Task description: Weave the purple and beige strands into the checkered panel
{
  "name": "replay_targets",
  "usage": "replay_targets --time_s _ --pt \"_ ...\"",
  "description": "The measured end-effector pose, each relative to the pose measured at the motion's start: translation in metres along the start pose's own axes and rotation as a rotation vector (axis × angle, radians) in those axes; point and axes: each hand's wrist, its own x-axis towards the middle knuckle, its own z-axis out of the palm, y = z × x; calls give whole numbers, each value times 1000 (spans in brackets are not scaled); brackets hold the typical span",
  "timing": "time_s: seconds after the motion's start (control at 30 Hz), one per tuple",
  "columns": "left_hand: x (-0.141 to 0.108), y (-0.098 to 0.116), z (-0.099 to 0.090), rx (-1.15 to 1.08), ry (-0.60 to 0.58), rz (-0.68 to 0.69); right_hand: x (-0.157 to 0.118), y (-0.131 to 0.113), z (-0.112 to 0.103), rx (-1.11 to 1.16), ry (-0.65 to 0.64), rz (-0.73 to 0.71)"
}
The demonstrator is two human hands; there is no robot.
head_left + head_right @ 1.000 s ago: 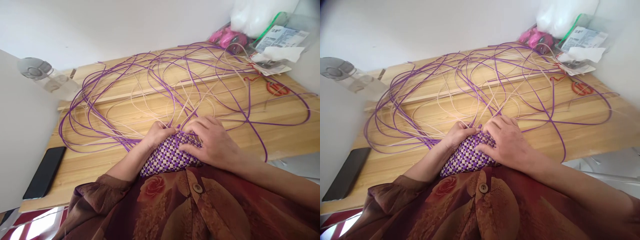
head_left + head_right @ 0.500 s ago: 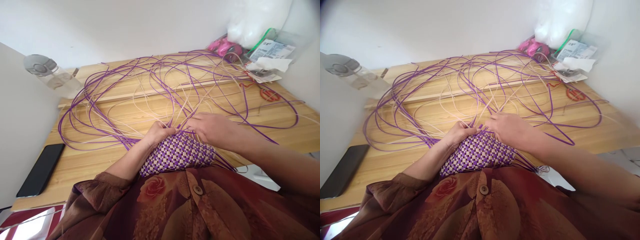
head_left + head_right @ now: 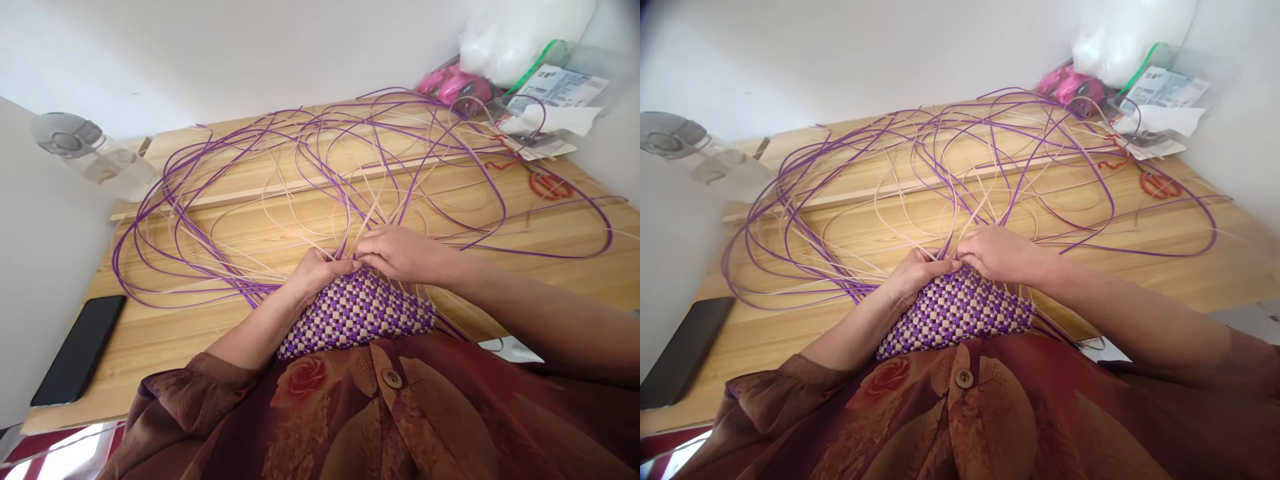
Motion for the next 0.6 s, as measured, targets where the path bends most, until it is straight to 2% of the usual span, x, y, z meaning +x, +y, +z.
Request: replay_targets --time_s 0.13,0.17,0.2,0.33,0.4,0.47,0.6 --pt "0 2 -1 -32 16 -12 -16 -2 4 -109 420 70" --pt "0 2 -2 -43 13 -25 -21 -3 4 -123 476 103" --pt "-1 3 -2 -53 9 -41 -27 -5 3 -111 471 125" --pt "-1 3 -1 -69 18 -107 -47 -13 -4 94 164 223" --pt "-1 2 -1 -55 39 -109 -51 -22 -11 284 80 312" --pt "-1 2 -1 -38 43 -84 -49 -31 -18 538 76 352" --pt "-2 3 -2 -10 7 9 -36 -39 -18 921 161 261"
